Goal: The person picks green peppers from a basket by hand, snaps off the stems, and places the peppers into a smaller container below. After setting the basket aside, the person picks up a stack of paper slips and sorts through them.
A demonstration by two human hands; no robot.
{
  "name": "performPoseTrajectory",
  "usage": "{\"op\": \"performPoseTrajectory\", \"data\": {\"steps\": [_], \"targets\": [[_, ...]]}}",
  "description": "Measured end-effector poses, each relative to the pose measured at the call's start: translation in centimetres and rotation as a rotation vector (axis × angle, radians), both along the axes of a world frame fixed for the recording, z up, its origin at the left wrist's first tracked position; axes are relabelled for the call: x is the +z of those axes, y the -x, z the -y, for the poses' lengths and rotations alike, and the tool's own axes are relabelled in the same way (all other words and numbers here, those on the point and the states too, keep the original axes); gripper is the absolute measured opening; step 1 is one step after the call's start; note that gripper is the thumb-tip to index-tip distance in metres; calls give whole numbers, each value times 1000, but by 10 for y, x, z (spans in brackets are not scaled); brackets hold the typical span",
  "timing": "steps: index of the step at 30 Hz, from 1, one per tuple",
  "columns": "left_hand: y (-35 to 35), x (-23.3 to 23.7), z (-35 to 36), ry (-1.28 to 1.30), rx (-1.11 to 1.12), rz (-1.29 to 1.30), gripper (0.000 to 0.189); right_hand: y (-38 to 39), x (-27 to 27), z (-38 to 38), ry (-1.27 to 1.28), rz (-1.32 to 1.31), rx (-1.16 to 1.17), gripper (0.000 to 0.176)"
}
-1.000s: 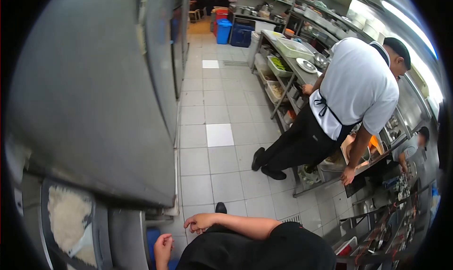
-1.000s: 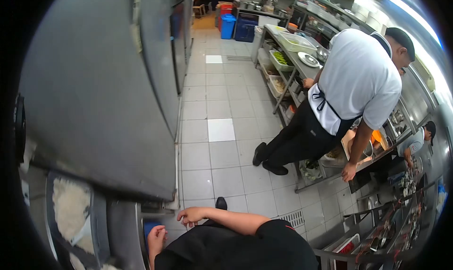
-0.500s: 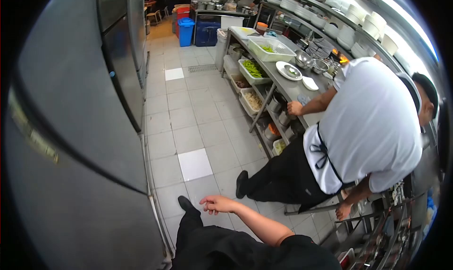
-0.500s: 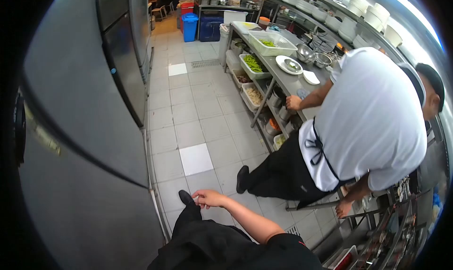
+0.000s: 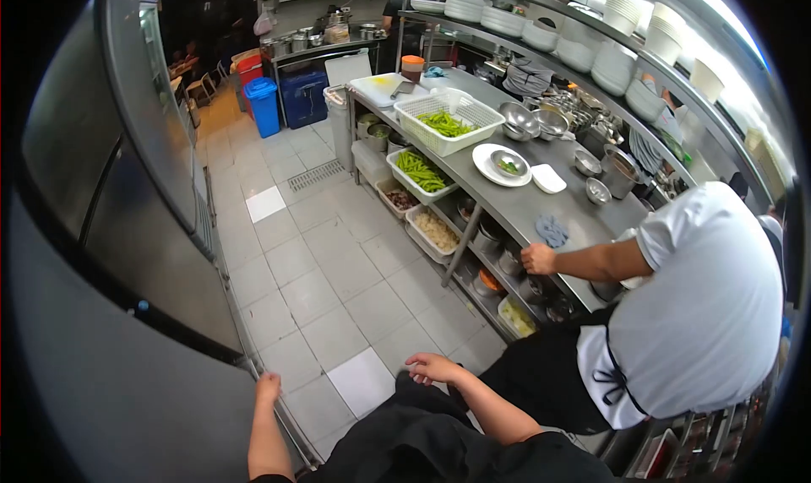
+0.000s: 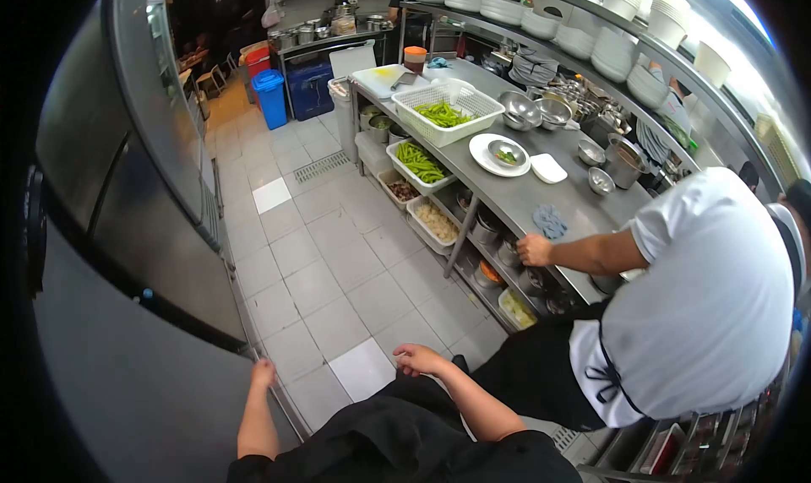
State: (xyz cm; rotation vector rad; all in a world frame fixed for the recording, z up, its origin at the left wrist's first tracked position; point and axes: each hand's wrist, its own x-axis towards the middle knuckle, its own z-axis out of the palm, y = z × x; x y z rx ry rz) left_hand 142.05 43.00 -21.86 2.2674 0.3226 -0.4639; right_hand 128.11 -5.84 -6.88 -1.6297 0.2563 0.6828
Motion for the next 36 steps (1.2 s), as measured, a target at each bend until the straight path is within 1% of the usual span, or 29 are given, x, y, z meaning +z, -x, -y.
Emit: {"op": "performPoseTrajectory", "data": {"steps": [1,2,3,4,6,8,9,10,11,12,14,15,16,18,19,20,22,23,25,26,28,29,30,32,33,34,36], "targets": [[-38,14,12,-8,-6,1,17,-20,-8,8,-12,-9,-38,38],[-70,26,26,69,52,68,16,-42,-13,16,-20,-9,-41,38],[-94,29,36,146,110,132,17,-64,-17,24,-22,-8,-49,37],[-109,31,47,138,108,128,17,-85,-20,34,-22,-9,-56,37],[-130,28,72,113,19,-1,21,-133,-26,53,-56,-19,-71,37],[-123,-5,86,152,61,-131,19,-190,-28,79,-97,-22,-94,37],[-113,-22,88,168,26,-288,22,-218,-30,97,-60,22,-84,37],[-110,-57,84,75,-52,-575,27,-246,-26,115,-17,67,-74,38],[-99,-52,87,-54,-611,-498,32,-273,-17,135,8,99,-86,37],[-83,-47,89,-109,-771,-505,32,-302,-2,155,35,131,-97,37],[-74,-29,101,-59,-398,-672,31,-348,63,189,88,215,-192,38],[-79,-22,109,-33,-277,-706,31,-371,89,208,147,265,-222,38],[-89,-16,116,-17,-210,-714,30,-395,107,229,206,317,-252,38],[-122,-12,128,9,-142,-709,30,-450,113,280,423,544,-329,36],[-143,-13,134,21,-125,-699,30,-474,131,298,507,570,-389,38],[-168,-15,141,29,-115,-684,29,-498,153,314,593,595,-450,39],[-227,-22,152,50,-115,-634,29,-552,173,349,776,641,-564,42],[-262,-28,159,69,-127,-602,29,-579,172,365,786,634,-577,42],[-343,-36,179,106,-153,-534,28,-631,146,402,1240,553,-570,40],[-386,-37,190,118,-174,-499,28,-647,137,412,1248,538,-593,40],[-478,-33,214,134,-221,-445,28,-679,120,427,1338,75,-240,38],[-523,-29,224,126,-258,-444,28,-682,97,420,1479,126,-415,40],[-571,-32,232,171,-234,-438,26,-692,100,422,1483,97,-443,40],[-656,-37,249,256,-183,-438,24,-702,108,428,1379,-110,-276,41],[-696,-25,267,259,-215,-372,23,-706,98,439,1328,-110,-334,41],[-737,-7,288,261,-243,-307,22,-704,99,444,1324,-137,-354,41],[-804,38,339,296,-334,-92,22,-697,106,450,1186,-88,-523,42]]}}
